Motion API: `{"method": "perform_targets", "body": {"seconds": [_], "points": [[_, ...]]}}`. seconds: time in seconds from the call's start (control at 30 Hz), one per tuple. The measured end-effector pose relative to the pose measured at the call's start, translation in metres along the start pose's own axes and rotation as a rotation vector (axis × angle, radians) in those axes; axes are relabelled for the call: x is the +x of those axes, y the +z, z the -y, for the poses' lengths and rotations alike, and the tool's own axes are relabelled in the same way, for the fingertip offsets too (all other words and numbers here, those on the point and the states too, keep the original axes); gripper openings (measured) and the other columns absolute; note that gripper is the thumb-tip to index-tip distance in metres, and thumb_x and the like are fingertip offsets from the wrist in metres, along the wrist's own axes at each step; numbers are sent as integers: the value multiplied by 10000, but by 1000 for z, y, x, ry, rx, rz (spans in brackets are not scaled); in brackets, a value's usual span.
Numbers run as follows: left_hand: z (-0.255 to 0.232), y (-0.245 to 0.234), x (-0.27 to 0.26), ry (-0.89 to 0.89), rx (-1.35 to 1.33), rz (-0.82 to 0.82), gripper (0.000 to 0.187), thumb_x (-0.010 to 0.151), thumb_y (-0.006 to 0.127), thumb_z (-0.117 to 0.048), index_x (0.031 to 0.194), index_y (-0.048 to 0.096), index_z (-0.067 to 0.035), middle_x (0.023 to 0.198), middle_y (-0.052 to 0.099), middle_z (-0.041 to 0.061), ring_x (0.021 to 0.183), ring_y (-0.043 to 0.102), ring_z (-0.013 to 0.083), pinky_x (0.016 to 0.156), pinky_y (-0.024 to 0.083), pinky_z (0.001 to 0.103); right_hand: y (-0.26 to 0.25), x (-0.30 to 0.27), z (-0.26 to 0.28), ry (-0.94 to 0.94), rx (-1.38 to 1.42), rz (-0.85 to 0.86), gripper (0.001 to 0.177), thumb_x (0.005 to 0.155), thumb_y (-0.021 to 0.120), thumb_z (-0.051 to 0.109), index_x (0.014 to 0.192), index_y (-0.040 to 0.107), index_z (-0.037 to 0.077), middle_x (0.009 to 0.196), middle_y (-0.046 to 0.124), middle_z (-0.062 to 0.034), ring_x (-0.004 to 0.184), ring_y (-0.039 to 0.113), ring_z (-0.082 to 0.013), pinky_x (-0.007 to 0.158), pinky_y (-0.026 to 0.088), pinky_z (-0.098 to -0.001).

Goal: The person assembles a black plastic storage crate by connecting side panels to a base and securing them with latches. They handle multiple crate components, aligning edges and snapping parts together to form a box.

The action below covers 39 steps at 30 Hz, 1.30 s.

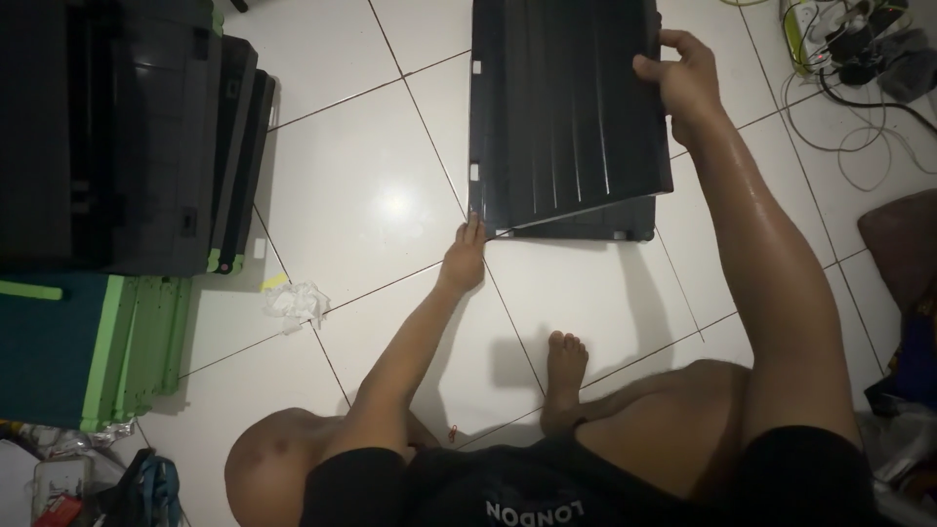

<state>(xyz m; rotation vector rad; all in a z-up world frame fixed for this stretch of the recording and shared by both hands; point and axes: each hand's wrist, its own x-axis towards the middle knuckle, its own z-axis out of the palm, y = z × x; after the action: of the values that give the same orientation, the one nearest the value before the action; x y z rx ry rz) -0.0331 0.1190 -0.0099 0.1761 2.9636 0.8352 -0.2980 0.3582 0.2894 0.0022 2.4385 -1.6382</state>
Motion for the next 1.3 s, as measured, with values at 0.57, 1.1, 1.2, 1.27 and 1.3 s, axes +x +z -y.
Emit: {"method": "perform_targets", "body": {"seconds": [0.57,1.1,1.2,1.27,1.3], "points": [[11,34,34,123,-169,97,336,1042,608,-143,1376,645,-134,1567,539,113,1360,572,306,1108,509,424,-45,-55,-15,-24,-355,262,553,966,710,74,1498,566,24,1065,729,-163,971,709,-208,869,559,-355],[-47,-34,36,-108,410,361,1191,713,716,-783,1639,200,-241,1736,-20,57,1587,33,214,1215,236,610,13,-53,42,-261,-637,280,560,906,737,184,1433,609,42,971,740,-214,838,715,-234,738,541,-350],[-46,-42,30,-164,388,367,1171,736,706,-776,1636,197,-226,1719,-18,72,1585,23,236,1188,261,628,24,-55,43,-215,-610,265,558,910,725,142,1442,594,39,981,735,-216,854,718,-236,743,545,-355],[-42,-45,24,-193,356,337,1152,745,700,-768,1630,202,-223,1715,-10,73,1578,30,235,1184,277,623,28,-57,45,-152,-545,255,558,913,715,117,1451,585,43,1000,733,-204,878,720,-228,751,552,-350],[-39,-45,20,-206,339,324,1143,749,697,-764,1626,204,-222,1712,-6,74,1575,34,235,1182,285,620,29,-58,46,-167,-553,262,556,917,716,106,1453,582,36,1002,733,-204,882,720,-229,759,549,-350]]}}
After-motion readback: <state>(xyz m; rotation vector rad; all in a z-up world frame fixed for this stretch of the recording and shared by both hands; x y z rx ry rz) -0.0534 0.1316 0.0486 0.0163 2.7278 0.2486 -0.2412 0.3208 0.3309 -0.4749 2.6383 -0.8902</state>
